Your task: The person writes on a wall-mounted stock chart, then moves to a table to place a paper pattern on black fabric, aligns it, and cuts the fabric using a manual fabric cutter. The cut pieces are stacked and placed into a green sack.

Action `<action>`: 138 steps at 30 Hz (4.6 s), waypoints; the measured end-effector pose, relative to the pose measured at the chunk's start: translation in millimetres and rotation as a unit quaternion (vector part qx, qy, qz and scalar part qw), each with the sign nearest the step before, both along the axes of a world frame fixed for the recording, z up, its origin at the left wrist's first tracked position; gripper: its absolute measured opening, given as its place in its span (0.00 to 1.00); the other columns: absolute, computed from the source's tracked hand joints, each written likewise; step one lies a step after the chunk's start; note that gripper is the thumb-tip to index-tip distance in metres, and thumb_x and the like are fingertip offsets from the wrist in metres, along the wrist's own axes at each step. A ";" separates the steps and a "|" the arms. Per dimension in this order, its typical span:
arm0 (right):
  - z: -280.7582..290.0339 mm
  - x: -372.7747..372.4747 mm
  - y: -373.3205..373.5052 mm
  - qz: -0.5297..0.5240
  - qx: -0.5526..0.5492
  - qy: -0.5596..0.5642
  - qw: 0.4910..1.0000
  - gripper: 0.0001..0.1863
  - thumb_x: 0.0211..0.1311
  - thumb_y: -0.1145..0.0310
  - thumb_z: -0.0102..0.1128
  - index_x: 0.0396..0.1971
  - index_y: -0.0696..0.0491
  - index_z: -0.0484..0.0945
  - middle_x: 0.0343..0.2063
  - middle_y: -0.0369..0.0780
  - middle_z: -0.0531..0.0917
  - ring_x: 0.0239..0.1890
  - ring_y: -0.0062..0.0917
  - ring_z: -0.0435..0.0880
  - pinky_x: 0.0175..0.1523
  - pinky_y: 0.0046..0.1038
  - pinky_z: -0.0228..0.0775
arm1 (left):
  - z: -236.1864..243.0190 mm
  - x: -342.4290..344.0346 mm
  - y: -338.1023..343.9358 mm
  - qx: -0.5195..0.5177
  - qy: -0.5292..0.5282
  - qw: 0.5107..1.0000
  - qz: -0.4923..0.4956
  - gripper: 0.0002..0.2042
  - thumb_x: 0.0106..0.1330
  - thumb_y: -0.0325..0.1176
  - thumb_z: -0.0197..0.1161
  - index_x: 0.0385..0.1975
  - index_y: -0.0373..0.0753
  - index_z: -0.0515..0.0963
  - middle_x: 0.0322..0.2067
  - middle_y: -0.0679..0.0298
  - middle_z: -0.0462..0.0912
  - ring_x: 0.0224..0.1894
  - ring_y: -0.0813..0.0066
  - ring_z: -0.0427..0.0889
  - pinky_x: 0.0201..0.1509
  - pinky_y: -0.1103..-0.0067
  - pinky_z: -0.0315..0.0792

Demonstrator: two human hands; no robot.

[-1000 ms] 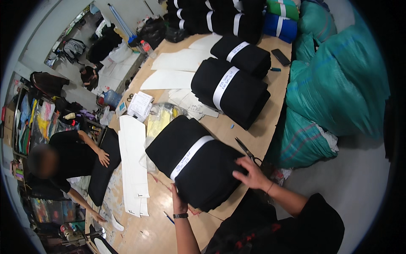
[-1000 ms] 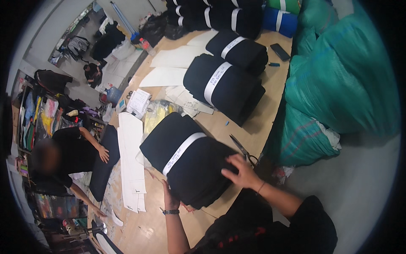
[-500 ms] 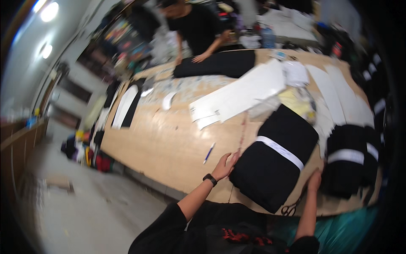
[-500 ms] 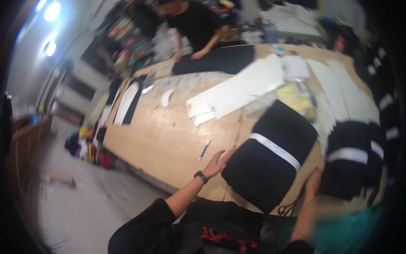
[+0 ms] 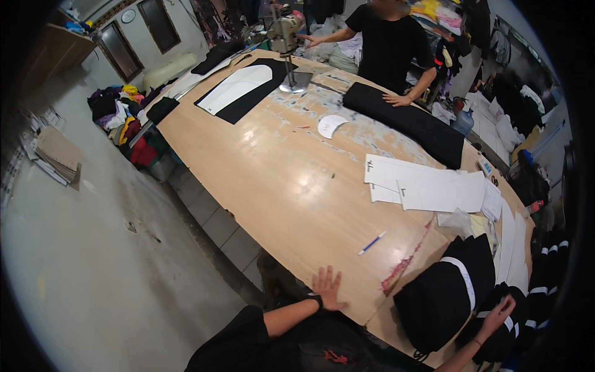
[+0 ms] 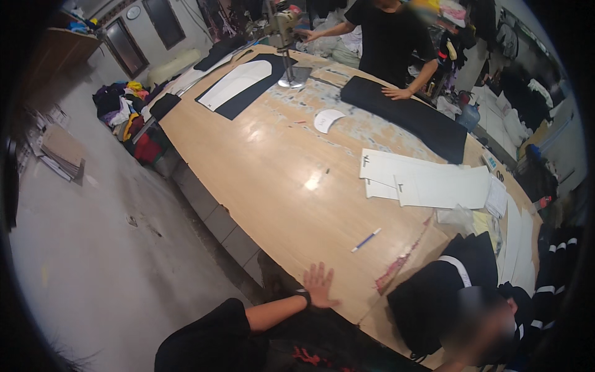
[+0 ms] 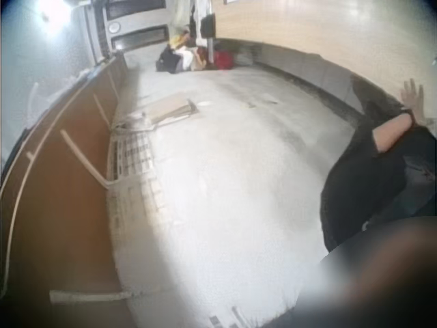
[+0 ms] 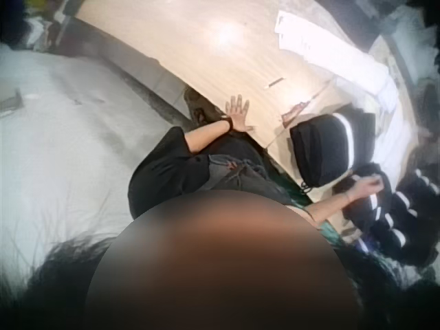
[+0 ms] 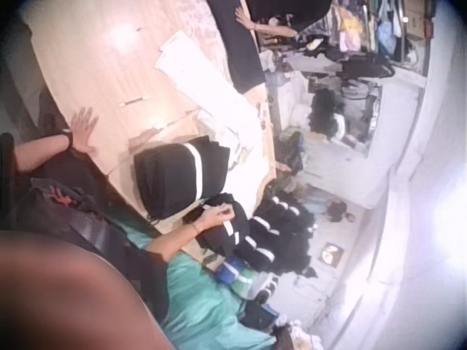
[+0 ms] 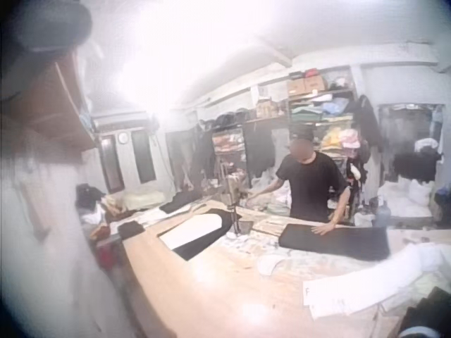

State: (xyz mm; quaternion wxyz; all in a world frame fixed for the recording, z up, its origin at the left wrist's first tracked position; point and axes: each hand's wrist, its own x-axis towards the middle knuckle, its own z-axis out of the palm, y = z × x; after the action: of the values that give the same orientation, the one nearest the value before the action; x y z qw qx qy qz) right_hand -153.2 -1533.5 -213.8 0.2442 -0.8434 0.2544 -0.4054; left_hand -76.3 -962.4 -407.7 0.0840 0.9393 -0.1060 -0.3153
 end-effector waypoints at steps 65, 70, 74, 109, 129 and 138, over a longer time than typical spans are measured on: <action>-177.9 616.2 1437.9 -0.008 0.011 0.203 0.979 0.05 0.72 0.74 0.61 0.36 0.59 0.76 0.39 0.48 0.81 0.44 0.43 0.81 0.52 0.42 0.73 | 0.8 753.3 1215.9 -0.146 -0.175 0.969 -0.096 0.37 0.71 0.54 0.63 0.71 0.33 0.69 0.74 0.50 0.67 0.77 0.48 0.60 0.78 0.50 0.51; -184.0 671.3 1465.1 0.007 0.202 0.115 0.973 0.10 0.72 0.72 0.67 0.33 0.60 0.76 0.30 0.44 0.78 0.28 0.30 0.77 0.35 0.32 0.72 | -5.0 766.2 1193.9 -0.202 -0.172 0.964 -0.003 0.32 0.67 0.48 0.69 0.65 0.34 0.74 0.55 0.52 0.77 0.61 0.48 0.73 0.62 0.53 0.66; -201.9 702.7 1461.2 -0.009 0.250 0.195 0.948 0.14 0.71 0.64 0.70 0.32 0.59 0.78 0.31 0.42 0.78 0.30 0.28 0.78 0.38 0.31 0.73 | -18.5 790.6 1168.8 -0.242 -0.088 0.956 0.139 0.33 0.64 0.46 0.73 0.65 0.33 0.73 0.54 0.49 0.76 0.58 0.45 0.76 0.58 0.55 0.73; -207.5 739.8 1458.2 -0.036 0.461 0.166 0.871 0.19 0.71 0.62 0.71 0.22 0.58 0.81 0.18 0.28 0.75 0.25 0.12 0.66 0.30 0.26 0.61 | -15.2 835.8 1172.7 -0.203 -0.079 0.965 0.144 0.24 0.53 0.37 0.84 0.45 0.38 0.78 0.36 0.59 0.86 0.40 0.56 0.86 0.44 0.62 0.80; -224.4 740.3 1443.4 -0.089 0.318 0.224 0.917 0.19 0.65 0.57 0.74 0.31 0.61 0.86 0.40 0.46 0.82 0.39 0.34 0.83 0.49 0.35 0.77 | -16.7 839.0 1162.7 -0.227 -0.116 0.965 0.068 0.26 0.53 0.41 0.84 0.45 0.37 0.77 0.33 0.60 0.84 0.37 0.58 0.85 0.42 0.64 0.80; -221.5 734.3 1439.8 -0.105 0.293 0.240 0.920 0.17 0.65 0.58 0.74 0.31 0.60 0.86 0.42 0.47 0.82 0.41 0.38 0.83 0.51 0.36 0.77 | -22.3 828.7 1160.1 -0.224 -0.119 0.966 0.045 0.26 0.53 0.43 0.84 0.45 0.36 0.78 0.33 0.61 0.84 0.34 0.63 0.85 0.42 0.67 0.79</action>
State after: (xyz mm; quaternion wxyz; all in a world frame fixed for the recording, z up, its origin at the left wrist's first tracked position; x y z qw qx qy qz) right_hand 581.1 -93.7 -435.2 0.3678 -0.7747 0.4997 -0.1221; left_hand 752.4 197.7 -430.0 0.2934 0.9309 -0.1411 -0.1657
